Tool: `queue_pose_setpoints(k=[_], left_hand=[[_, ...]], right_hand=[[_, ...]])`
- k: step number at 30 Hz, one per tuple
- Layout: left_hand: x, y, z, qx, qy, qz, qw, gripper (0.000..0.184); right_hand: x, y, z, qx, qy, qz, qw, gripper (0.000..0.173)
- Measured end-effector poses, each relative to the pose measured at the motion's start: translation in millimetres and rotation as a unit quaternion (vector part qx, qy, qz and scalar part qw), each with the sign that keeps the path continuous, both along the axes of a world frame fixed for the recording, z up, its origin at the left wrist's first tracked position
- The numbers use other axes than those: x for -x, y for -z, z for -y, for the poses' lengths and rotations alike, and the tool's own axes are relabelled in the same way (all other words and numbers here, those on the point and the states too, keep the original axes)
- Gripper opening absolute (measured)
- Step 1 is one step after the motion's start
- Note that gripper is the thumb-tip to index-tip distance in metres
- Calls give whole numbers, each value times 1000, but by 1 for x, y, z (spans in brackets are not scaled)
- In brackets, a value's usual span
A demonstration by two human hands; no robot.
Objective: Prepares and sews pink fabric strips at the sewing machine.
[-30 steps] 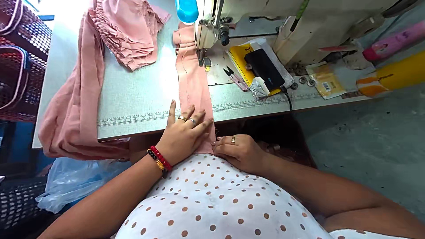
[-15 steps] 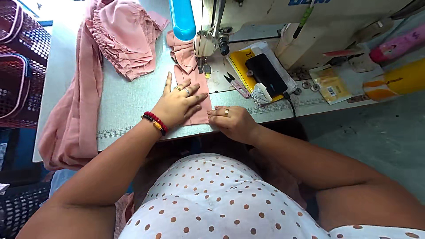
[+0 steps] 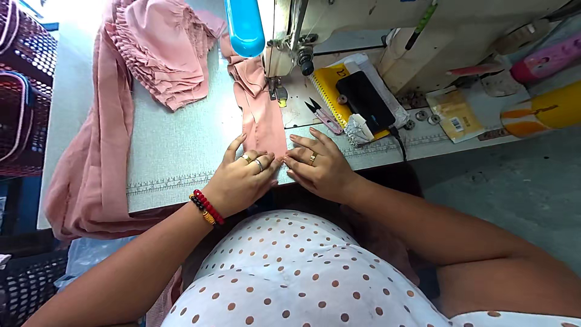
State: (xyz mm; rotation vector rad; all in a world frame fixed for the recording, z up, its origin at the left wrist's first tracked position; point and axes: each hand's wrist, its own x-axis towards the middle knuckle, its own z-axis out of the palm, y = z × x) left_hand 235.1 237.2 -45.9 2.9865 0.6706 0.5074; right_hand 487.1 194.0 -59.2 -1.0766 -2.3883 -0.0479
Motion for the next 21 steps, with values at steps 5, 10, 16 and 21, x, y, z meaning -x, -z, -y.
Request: queue_pose_setpoints(k=[5,10,16,21], left_hand=[[-4,-6,-19,40,-23,-18,999,46],[-9,-9,-48,55,-43,-36,997,51],[-15,-8,-71,67,-59,-30,996,51],[-20,-8,-88,78,-75,-32,994,50]], right_hand=[[-1,-3,-14,15,17,36,999,41],[-1,-15,-27,116,74,77,988,62],[-37,-25,-21,53,185,-13,981,45],[-115,-49,-19,26,410,-44,911,49]])
